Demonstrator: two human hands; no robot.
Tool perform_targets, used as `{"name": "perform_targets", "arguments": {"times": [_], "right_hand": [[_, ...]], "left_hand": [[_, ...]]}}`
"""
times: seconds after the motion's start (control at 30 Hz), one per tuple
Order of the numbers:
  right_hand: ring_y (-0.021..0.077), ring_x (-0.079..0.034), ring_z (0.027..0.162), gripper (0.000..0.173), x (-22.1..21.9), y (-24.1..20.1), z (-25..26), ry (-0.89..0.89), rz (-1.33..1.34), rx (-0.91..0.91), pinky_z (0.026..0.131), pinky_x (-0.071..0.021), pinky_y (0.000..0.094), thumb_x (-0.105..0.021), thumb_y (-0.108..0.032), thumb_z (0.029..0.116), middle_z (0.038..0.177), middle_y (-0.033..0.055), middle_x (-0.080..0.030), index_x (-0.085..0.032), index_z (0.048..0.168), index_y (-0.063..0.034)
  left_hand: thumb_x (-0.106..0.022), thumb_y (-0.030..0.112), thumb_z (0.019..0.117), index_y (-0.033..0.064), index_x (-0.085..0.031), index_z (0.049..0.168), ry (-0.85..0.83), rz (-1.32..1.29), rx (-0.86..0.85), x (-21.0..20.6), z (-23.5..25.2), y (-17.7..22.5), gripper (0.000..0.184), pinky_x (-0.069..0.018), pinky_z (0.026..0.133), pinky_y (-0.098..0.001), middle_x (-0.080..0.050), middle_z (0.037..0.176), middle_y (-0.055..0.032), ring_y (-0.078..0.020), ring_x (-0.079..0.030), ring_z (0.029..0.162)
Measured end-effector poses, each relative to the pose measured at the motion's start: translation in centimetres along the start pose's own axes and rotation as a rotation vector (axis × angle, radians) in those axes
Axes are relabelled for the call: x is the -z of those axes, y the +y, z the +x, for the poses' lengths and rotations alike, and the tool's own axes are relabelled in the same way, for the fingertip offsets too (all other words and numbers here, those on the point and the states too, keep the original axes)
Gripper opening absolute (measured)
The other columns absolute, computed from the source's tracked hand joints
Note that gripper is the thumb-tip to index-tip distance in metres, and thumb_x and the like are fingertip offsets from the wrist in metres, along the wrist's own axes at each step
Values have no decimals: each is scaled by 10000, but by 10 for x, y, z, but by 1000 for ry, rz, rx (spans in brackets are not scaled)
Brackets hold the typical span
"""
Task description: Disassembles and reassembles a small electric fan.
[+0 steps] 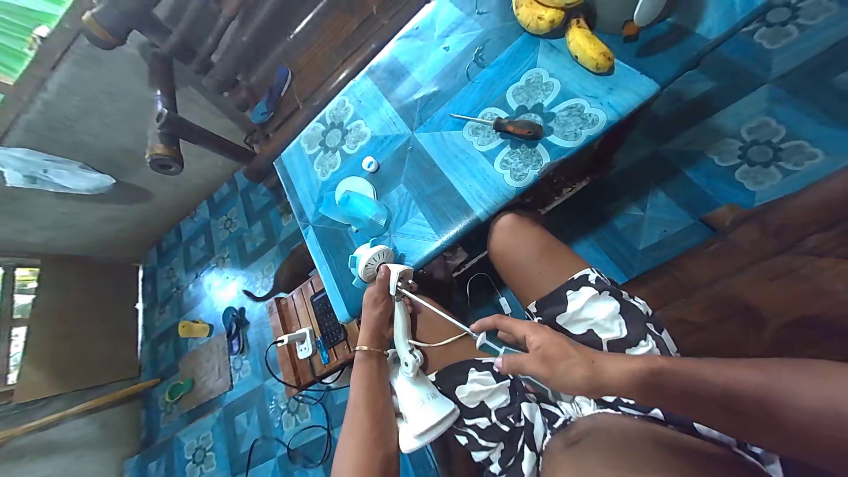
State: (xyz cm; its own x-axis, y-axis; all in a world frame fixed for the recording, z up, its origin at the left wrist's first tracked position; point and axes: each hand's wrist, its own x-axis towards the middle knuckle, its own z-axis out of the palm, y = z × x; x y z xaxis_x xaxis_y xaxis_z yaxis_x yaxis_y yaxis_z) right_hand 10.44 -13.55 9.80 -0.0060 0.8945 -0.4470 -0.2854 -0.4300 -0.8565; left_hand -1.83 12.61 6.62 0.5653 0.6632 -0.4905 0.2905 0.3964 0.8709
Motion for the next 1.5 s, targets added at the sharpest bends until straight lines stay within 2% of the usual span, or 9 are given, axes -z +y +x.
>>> {"name": "perform_targets", "arguments": {"times": [0.17, 0.53, 0.67, 0.87, 1.0, 1.1, 1.33, 1.43, 1.5], "right_hand": [[118, -567, 514, 446, 8, -1, 0, -58, 344, -105, 438, -481, 254, -294, -207, 1055, 894, 55, -650, -476, 1462, -223], [59, -632, 633, 39, 11, -1, 4, 59, 254, -262, 584, -511, 206, -586, -90, 1008, 775, -6, -670, -580, 1045, -79], [85, -608, 700, 199, 14, -3, 7, 117, 55, -263, 660, -514, 256, -712, -101, 943, 820, 13, -616, -563, 1068, -63], [84, -645, 656, 275, 15, -15, 4, 114, 395, -408, 583, -519, 220, -364, -209, 1100, 881, 28, -713, -604, 1038, -91], [65, -604, 590, 121, 20, -18, 6, 50, 272, -336, 552, -508, 207, -572, -81, 1001, 722, 1, -629, -537, 887, -106], [102, -603, 575, 222, 21, -21, 11, 40, 113, -377, 554, -540, 257, -691, -67, 948, 733, 17, -580, -475, 997, -82], [104, -563, 508, 313, 22, -24, 17, -26, 290, -471, 458, -503, 243, -334, -306, 1098, 754, 19, -607, -588, 1066, -125], [96, -612, 566, 48, 25, -27, 19, 12, 215, -353, 537, -541, 235, -576, -111, 1009, 731, 14, -621, -543, 983, -89], [91, -617, 593, 216, 24, -28, 21, 36, 138, -329, 568, -542, 240, -707, -66, 917, 731, 9, -610, -510, 1002, -86]], "left_hand": [[-262, 363, 1130, 1, -603, 1009, 51, 64, 15, -4, 0, 2, 512, -527, 434, -257, -664, 689, -82, -126, -600, 477], [-316, 352, 1126, -8, -604, 986, 93, 123, 41, -12, -3, 6, 481, -527, 435, -262, -655, 675, -79, -129, -595, 467], [-340, 351, 1122, -14, -606, 1006, 72, 128, 34, -12, -2, 5, 466, -526, 441, -274, -657, 689, -97, -144, -596, 475], [-380, 365, 1111, -8, -617, 966, 59, 171, 45, -12, -3, 5, 465, -530, 447, -270, -639, 647, -79, -133, -590, 463], [-392, 367, 1107, 4, -611, 965, 64, 199, 49, -11, -3, 5, 448, -544, 475, -261, -623, 640, -60, -122, -598, 481], [-398, 391, 1102, 10, -613, 1006, 43, 203, 43, -8, -1, 2, 448, -550, 486, -269, -631, 664, -69, -130, -603, 494], [-400, 433, 1093, 17, -618, 998, 12, 201, 54, -4, 1, 0, 480, -545, 480, -273, -631, 649, -75, -138, -599, 485], [-406, 425, 1094, 24, -619, 1013, 9, 194, 42, -4, 0, 0, 461, -545, 477, -268, -640, 674, -72, -129, -597, 486], [-414, 421, 1091, 33, -617, 1031, 14, 204, 38, -5, -1, 2, 442, -545, 475, -264, -647, 700, -66, -123, -597, 492]]}}
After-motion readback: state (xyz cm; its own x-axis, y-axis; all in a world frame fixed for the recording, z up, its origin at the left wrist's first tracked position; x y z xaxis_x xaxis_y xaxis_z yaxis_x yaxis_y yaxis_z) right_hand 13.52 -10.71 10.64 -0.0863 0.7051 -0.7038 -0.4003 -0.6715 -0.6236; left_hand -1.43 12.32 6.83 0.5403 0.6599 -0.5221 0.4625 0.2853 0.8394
